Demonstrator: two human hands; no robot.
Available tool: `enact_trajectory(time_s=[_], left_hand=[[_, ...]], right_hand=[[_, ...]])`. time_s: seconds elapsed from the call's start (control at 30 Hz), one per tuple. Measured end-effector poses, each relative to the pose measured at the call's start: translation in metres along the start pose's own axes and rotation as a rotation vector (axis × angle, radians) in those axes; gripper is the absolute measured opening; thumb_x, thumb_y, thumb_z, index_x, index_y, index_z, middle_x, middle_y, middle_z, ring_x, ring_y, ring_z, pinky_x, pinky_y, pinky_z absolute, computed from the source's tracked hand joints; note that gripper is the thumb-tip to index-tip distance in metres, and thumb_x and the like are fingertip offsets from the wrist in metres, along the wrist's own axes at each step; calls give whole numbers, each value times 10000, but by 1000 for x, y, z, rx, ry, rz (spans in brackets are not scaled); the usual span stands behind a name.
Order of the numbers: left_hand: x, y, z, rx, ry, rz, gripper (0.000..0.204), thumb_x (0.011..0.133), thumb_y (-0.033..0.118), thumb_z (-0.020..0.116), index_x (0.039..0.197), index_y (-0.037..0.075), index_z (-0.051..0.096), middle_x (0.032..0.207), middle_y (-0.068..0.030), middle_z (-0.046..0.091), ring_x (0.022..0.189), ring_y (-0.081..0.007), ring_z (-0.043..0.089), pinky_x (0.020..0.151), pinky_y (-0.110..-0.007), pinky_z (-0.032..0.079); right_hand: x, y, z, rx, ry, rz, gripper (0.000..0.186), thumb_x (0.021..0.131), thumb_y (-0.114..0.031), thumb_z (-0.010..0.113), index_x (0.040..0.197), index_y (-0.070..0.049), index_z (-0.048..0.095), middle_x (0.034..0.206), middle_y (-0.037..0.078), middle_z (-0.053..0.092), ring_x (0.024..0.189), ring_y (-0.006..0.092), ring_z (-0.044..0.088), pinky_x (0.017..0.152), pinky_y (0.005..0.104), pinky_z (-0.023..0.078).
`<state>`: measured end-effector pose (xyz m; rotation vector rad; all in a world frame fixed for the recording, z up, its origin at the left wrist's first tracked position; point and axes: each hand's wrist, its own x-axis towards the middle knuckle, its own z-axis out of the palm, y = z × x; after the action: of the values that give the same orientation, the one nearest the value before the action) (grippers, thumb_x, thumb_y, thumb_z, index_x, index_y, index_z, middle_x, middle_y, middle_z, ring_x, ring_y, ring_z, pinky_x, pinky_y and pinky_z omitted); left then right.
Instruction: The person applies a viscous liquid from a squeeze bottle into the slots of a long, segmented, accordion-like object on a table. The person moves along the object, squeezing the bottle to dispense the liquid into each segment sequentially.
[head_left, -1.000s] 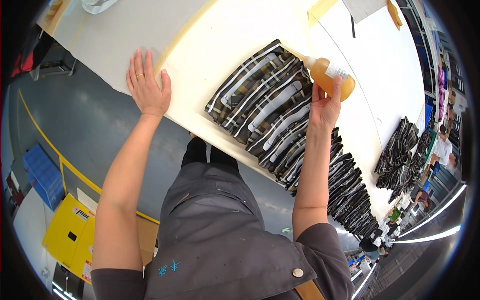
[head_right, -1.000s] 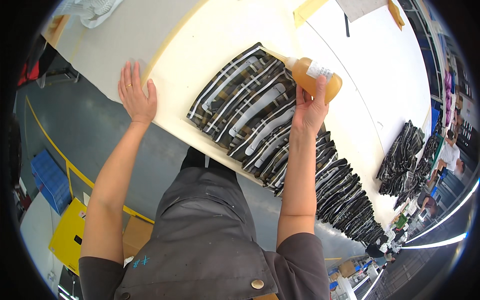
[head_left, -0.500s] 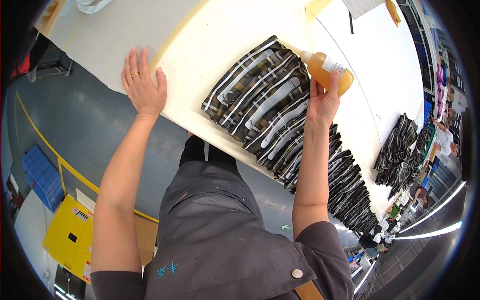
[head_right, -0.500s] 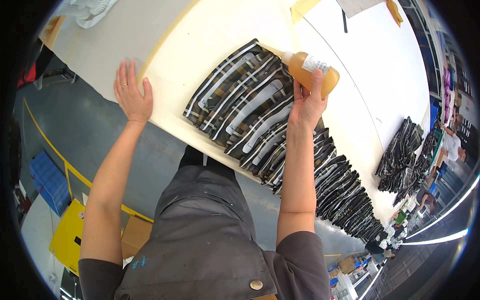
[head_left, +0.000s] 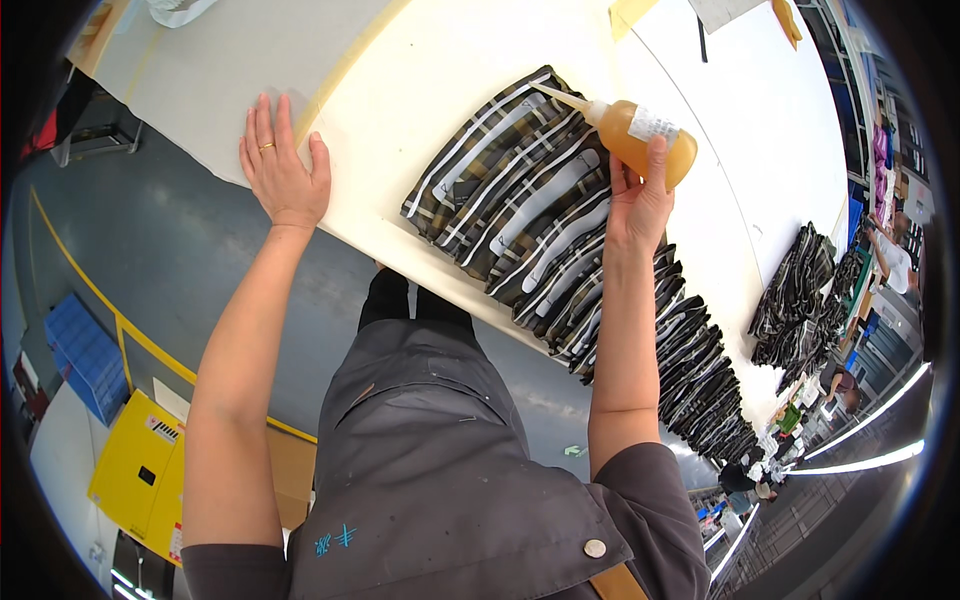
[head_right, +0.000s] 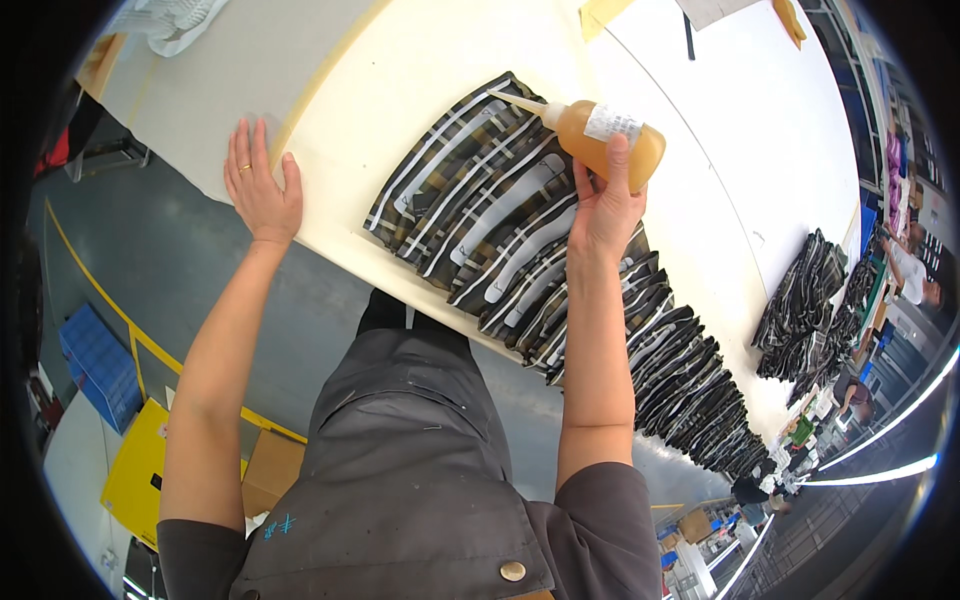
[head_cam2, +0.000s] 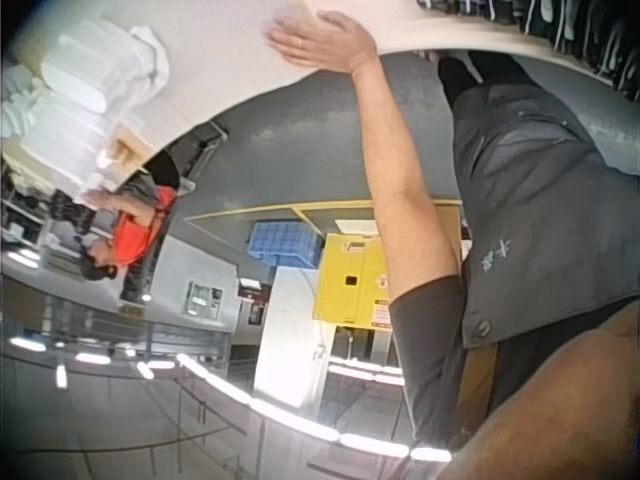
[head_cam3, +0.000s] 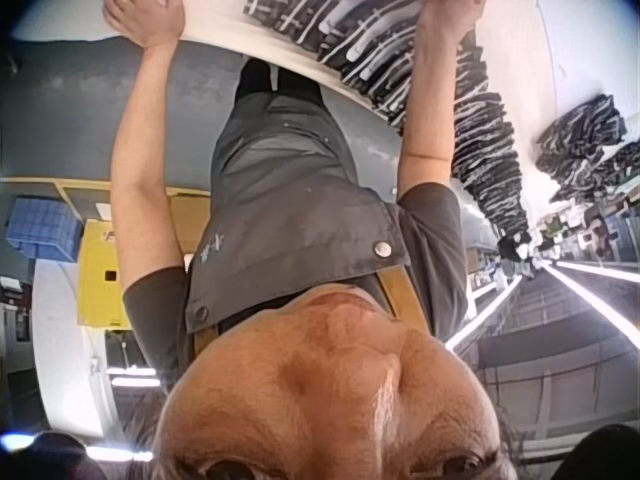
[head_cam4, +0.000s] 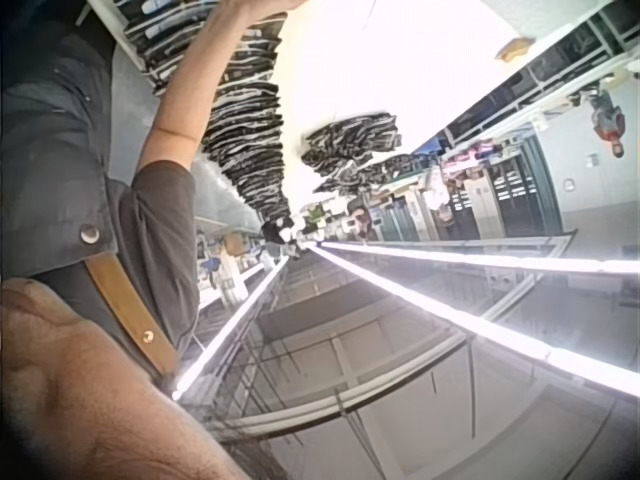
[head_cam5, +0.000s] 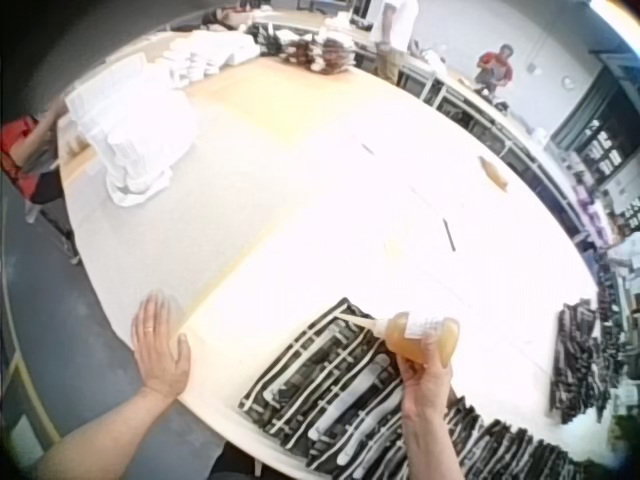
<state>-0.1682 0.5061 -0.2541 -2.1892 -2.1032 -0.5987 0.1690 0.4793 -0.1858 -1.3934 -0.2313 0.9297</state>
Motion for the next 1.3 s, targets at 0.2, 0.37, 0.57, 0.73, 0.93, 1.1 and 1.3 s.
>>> enact_trajectory(time_s=[0.2, 0.37, 0.57, 0.73, 0.93, 1.1, 1.3], left_hand=[[0, 0, 0, -6, 2, 0, 534, 845, 279, 472, 1338, 105, 363, 1405, -112, 312, 1303, -284, 271, 1056, -461, 174], [0, 0, -2, -8, 3, 1, 535, 839, 266, 482, 1333, 94, 366, 1397, -124, 320, 1299, -290, 276, 1052, -460, 179], [0, 0, -1, -17, 15, 11, 540, 835, 260, 489, 1332, 91, 365, 1392, -126, 325, 1289, -294, 286, 1050, -459, 182], [0, -1, 1, -19, 17, 5, 536, 839, 264, 486, 1333, 95, 365, 1394, -119, 327, 1291, -295, 283, 1052, -458, 178], [-2, -3, 2, -28, 31, 18, 533, 842, 271, 488, 1331, 95, 369, 1394, -119, 330, 1299, -299, 271, 1054, -459, 170], [-1, -3, 3, -21, 25, 9, 531, 839, 271, 494, 1324, 91, 375, 1388, -121, 335, 1291, -302, 278, 1050, -461, 176], [-2, -5, 4, -28, 30, 9, 536, 828, 284, 499, 1311, 83, 384, 1382, -128, 342, 1292, -303, 270, 1050, -467, 172]], right_hand=[[-3, 4, 2, -19, -19, 12, 465, 760, -284, 727, 1108, -69, 505, 1029, 39, 560, 942, 145, 569, 780, 272, 519], [-9, 7, 4, -33, -39, 28, 486, 755, -289, 731, 1119, -68, 496, 1046, 43, 552, 966, 159, 564, 798, 286, 516], [-16, 11, 5, -77, -60, 30, 495, 753, -291, 732, 1129, -74, 494, 1061, 43, 546, 983, 162, 556, 815, 298, 510], [-20, 11, 5, -111, -77, 5, 484, 762, -290, 724, 1133, -78, 496, 1062, 38, 546, 994, 159, 543, 824, 306, 499], [-22, 7, 1, -131, -115, -39, 523, 781, -296, 703, 1174, -52, 459, 1104, 54, 537, 1015, 179, 545, 852, 325, 497], [-25, 13, 5, -158, -134, -11, 507, 789, -281, 696, 1172, -47, 461, 1095, 55, 539, 1010, 176, 543, 839, 324, 504], [-34, 16, 4, -229, -143, 2, 455, 797, -266, 687, 1143, -47, 487, 1086, 53, 540, 1008, 175, 546, 832, 333, 510]])
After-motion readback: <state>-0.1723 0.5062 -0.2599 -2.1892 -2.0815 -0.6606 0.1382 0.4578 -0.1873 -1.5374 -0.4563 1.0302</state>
